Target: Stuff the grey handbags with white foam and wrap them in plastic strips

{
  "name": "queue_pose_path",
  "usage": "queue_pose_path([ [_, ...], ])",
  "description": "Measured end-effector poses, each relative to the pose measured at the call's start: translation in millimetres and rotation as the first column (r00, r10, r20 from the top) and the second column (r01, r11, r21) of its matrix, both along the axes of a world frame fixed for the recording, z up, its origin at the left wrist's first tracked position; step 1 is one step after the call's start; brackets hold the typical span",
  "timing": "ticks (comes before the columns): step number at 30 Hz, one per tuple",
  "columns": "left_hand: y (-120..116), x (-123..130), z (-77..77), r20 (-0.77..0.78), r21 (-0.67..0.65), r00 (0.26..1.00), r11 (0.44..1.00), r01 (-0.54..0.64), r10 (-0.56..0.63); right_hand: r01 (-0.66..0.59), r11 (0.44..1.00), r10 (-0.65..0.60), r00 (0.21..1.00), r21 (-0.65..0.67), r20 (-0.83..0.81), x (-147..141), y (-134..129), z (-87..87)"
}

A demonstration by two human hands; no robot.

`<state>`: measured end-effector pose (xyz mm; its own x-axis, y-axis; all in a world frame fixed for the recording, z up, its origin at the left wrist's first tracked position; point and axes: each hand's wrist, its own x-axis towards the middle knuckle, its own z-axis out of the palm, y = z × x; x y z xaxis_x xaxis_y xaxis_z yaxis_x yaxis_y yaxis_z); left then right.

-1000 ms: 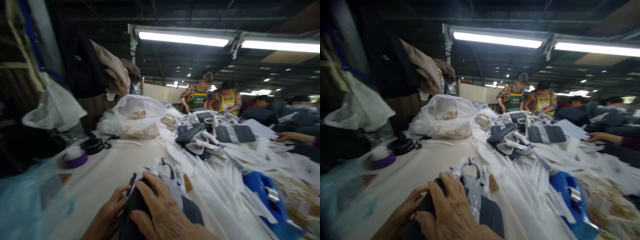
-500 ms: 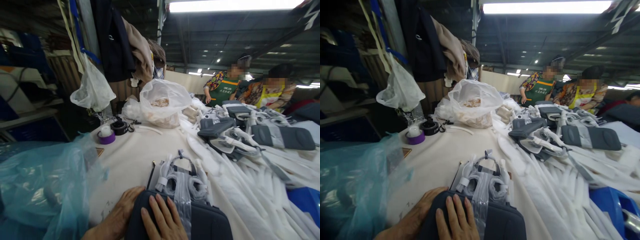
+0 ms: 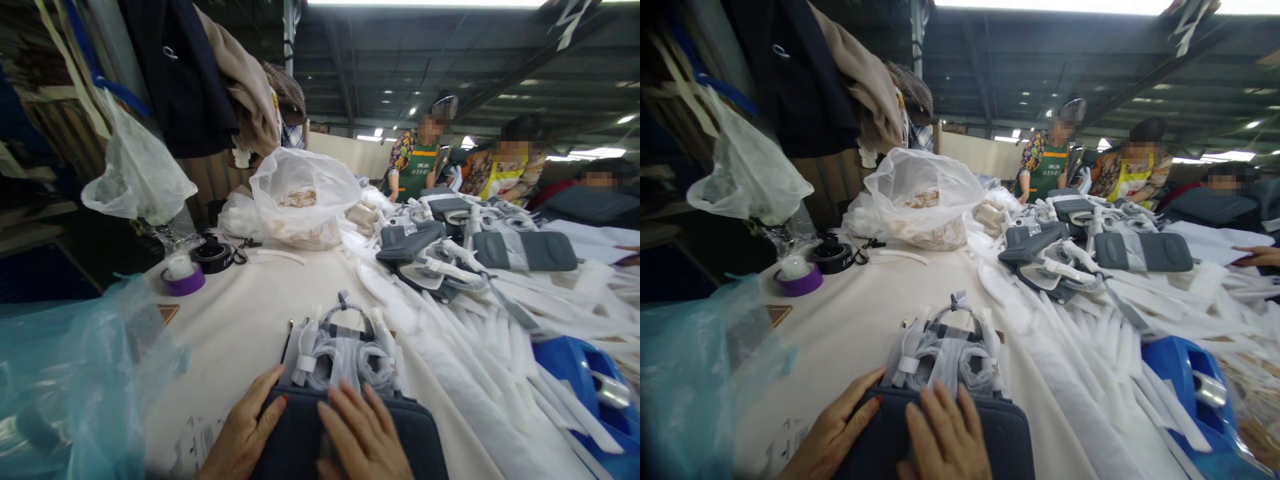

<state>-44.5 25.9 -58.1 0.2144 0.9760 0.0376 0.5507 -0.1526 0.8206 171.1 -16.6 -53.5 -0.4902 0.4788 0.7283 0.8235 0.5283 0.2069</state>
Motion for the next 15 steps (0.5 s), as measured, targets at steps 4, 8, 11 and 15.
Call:
queue_pose_path([
  [4,0.8,-5.1,-5.1,-0.097,0.036,0.993,0.997,0.064,-0.06,0.298,0.955,-0.297,0.949,0.002,0.104,63.0,-19.7,-18.9],
  [8,13.0,-0.2,-6.2,-0.136,0.066,0.979,0.985,0.16,-0.15,0.399,0.916,-0.398,0.917,-0.046,0.027,68.6,-27.0,-60.4],
  [11,23.9,6.9,-4.5,-0.085,0.0,0.985,0.989,0.15,-0.149,0.411,0.911,-0.411,0.911,-0.032,-0.006,58.2,-24.8,-69.9],
  [15,29.6,8.1,-3.5,0.121,-0.17,0.99,0.981,0.095,-0.075,0.433,0.899,-0.436,0.898,-0.065,-0.051,53.0,-24.9,-62.3],
])
